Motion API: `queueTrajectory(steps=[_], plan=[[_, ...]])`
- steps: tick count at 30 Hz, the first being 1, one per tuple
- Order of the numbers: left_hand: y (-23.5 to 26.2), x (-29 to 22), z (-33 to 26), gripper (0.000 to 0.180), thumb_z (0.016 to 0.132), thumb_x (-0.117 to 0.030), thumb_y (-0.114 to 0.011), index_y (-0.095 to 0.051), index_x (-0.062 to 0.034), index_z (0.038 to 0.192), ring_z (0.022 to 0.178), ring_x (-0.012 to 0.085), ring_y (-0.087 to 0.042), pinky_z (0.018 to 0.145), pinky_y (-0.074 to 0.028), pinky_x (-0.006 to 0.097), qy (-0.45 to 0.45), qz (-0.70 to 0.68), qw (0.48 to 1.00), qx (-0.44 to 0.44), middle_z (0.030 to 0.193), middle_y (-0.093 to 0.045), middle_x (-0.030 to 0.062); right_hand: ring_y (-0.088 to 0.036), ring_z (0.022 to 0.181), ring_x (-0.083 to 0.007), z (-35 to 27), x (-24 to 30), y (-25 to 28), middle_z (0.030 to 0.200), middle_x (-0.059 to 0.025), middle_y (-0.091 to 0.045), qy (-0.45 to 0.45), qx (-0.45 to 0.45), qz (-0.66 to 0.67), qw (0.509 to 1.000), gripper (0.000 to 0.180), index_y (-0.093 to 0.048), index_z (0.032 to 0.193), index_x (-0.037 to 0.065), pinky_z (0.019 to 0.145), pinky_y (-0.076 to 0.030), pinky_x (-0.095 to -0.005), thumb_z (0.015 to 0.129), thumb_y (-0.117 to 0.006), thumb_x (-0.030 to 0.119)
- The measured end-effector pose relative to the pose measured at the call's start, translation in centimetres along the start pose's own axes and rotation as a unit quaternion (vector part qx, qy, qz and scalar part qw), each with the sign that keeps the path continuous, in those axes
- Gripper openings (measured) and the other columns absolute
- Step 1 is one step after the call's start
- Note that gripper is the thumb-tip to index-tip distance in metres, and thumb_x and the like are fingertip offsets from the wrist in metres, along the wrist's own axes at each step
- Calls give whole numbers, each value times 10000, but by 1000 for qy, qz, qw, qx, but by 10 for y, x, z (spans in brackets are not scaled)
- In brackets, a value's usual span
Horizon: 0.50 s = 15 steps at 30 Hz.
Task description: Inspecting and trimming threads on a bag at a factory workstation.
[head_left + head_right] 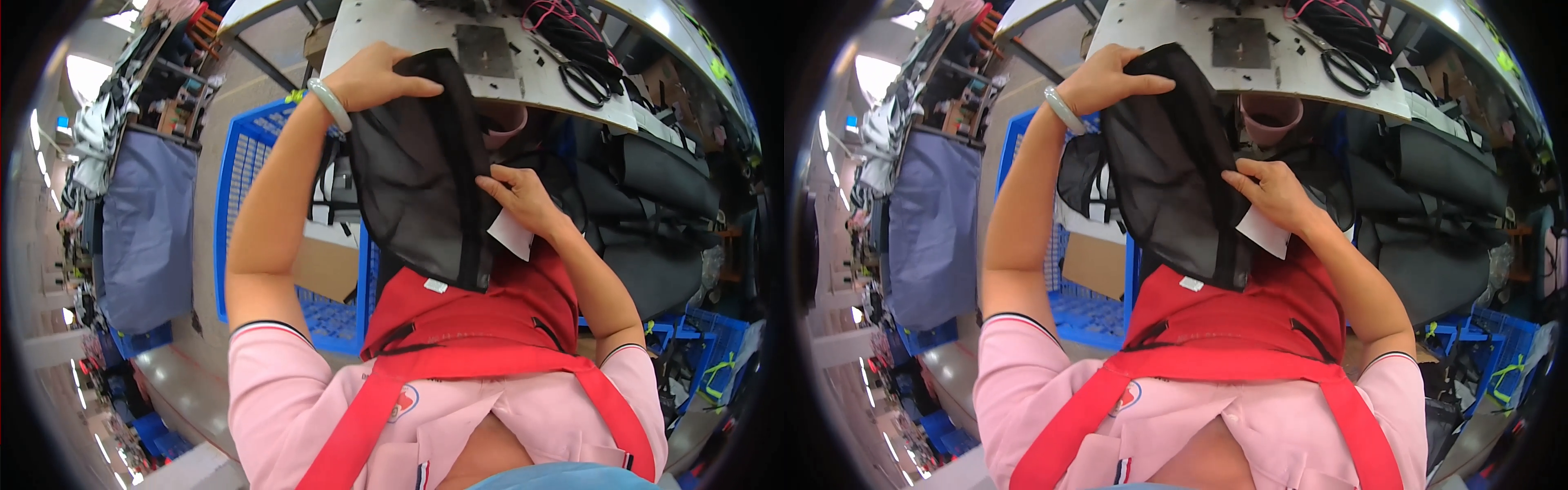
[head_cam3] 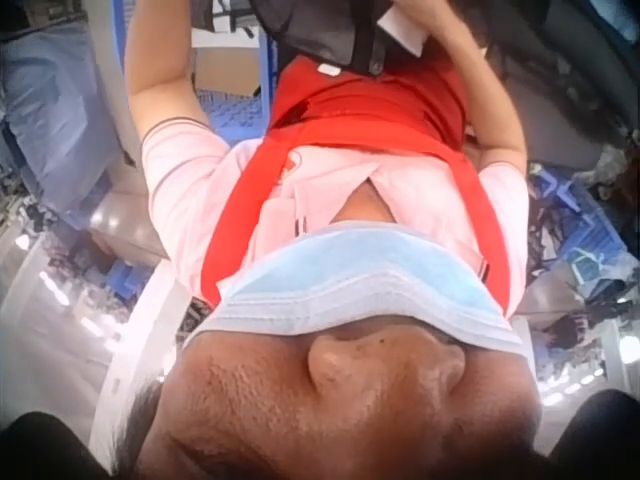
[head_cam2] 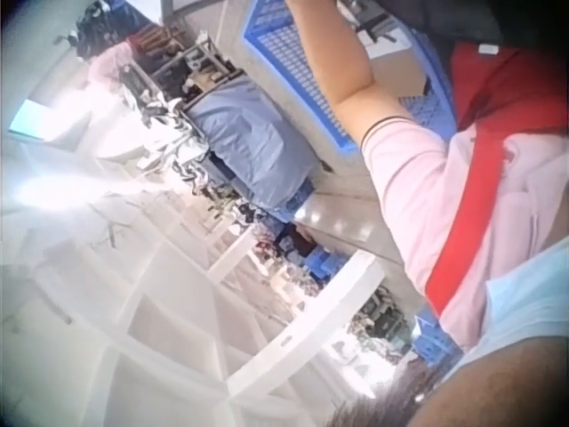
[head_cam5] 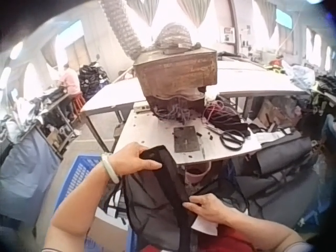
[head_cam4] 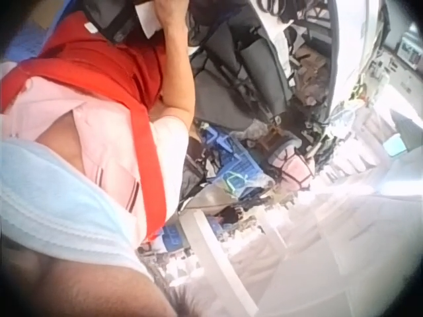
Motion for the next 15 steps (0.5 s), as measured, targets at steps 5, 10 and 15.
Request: queueTrajectory(steps=[5, 10, 15], plan=[[45, 76, -119, 437, 829, -393, -700, -686, 20, 970, 781, 200, -659, 731, -497, 345, 15, 117, 978, -172, 821, -703, 109, -566, 746, -90, 11, 10, 32, 806, -25, -654, 56, -96, -7, 994, 172, -685, 887, 11, 678, -456, -246, 894, -650, 180], [127, 96, -299, 312, 835, -270, -695, -667, 37, 788, 593, 73, -536, 549, -433, 285, 224, 210, 859, -409, 629, -621, 0, -566, 789, -86, 37, 118, 39, 836, -18, -654, 178, -318, -6, 931, 386, -710, 866, 31, 733, -425, -230, 967, -565, 373], [110, 64, -385, 323, 834, -292, -686, -670, 29, 802, 580, 132, -579, 567, -448, 324, 274, 257, 782, -497, 637, -647, 99, -583, 671, -82, 50, 218, -93, 763, -18, -651, 474, -206, 51, 855, 140, -690, 875, 51, 596, -447, -241, 914, -621, 166]])
Point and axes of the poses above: each hand's wrist, its own z-axis towards the middle knuckle, its own y-axis out of the back of the hand, x = y × z, the point moved 2 cm from there along z, towards the middle knuckle
